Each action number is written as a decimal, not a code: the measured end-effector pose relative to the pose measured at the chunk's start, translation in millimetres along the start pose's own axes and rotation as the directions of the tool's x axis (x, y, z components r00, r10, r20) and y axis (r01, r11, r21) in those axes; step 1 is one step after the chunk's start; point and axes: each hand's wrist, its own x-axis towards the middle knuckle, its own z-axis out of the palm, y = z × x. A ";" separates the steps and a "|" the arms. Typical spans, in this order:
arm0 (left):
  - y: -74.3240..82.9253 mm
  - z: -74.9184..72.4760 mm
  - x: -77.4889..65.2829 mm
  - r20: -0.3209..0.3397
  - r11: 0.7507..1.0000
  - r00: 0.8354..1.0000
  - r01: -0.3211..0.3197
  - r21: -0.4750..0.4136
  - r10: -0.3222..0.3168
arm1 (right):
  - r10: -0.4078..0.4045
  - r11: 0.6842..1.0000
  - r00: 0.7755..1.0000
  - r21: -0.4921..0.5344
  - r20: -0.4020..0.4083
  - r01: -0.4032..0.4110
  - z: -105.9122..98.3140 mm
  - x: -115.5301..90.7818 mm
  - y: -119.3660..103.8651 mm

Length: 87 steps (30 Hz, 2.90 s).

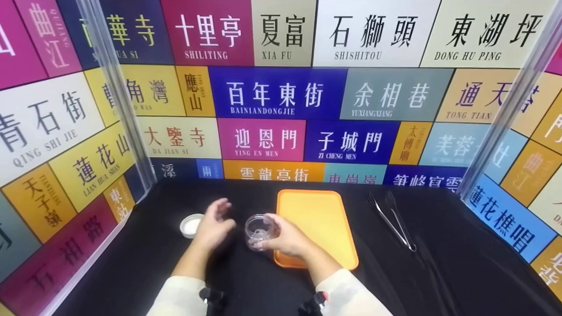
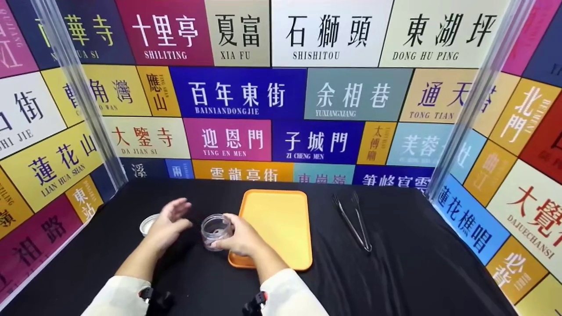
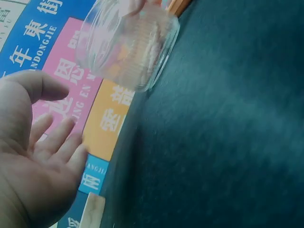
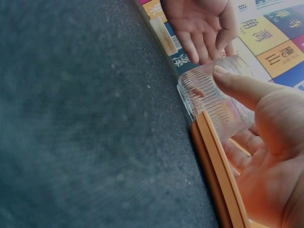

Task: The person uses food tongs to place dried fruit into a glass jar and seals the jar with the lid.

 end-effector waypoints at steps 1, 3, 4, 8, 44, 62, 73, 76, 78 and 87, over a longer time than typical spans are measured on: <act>-0.2 -3.5 1.3 -0.036 1.000 0.999 0.000 0.002 0.000 | 0.006 1.000 1.000 -0.003 -0.002 -0.006 0.0 0.0 0.0; -2.0 -11.1 3.6 -0.121 1.000 0.993 0.009 0.018 -0.007 | 0.019 1.000 1.000 -0.014 -0.003 -0.019 0.1 -0.4 -0.3; -2.9 -15.2 4.3 -0.166 0.999 0.986 0.025 0.032 -0.019 | 0.024 1.000 1.000 -0.013 -0.002 -0.024 0.3 -0.3 -0.5; -6.6 -31.5 5.1 -0.337 0.987 0.939 0.118 0.111 -0.074 | 0.037 0.999 0.999 -0.014 0.005 -0.037 1.2 0.1 -0.8; -22.5 -47.2 -4.1 -0.297 0.909 0.923 0.325 0.262 -0.244 | 0.001 1.000 1.000 -0.013 0.001 -0.001 1.3 -2.8 2.6; -13.1 -23.9 1.8 -0.175 0.989 0.975 0.145 0.018 -0.140 | -0.012 0.999 1.000 0.049 -0.012 0.013 4.2 -3.5 3.6; -8.9 -9.8 0.7 -0.140 0.996 0.986 0.082 -0.041 -0.087 | 0.003 0.988 0.998 0.155 -0.065 0.007 5.3 -5.5 -0.3; -8.6 -8.1 0.2 -0.133 0.995 0.988 0.066 -0.074 -0.075 | 0.026 0.986 0.994 0.165 -0.106 -0.008 4.9 -5.4 -2.2; -7.6 -6.9 -0.2 -0.128 0.993 0.989 0.063 -0.103 -0.076 | 0.037 0.984 0.991 0.175 -0.130 -0.014 4.8 -5.3 -3.2; 1.0 -1.9 -0.3 -0.053 0.972 0.995 0.067 -0.227 -0.081 | 0.031 0.980 0.979 0.197 -0.203 0.010 4.4 -3.3 -4.3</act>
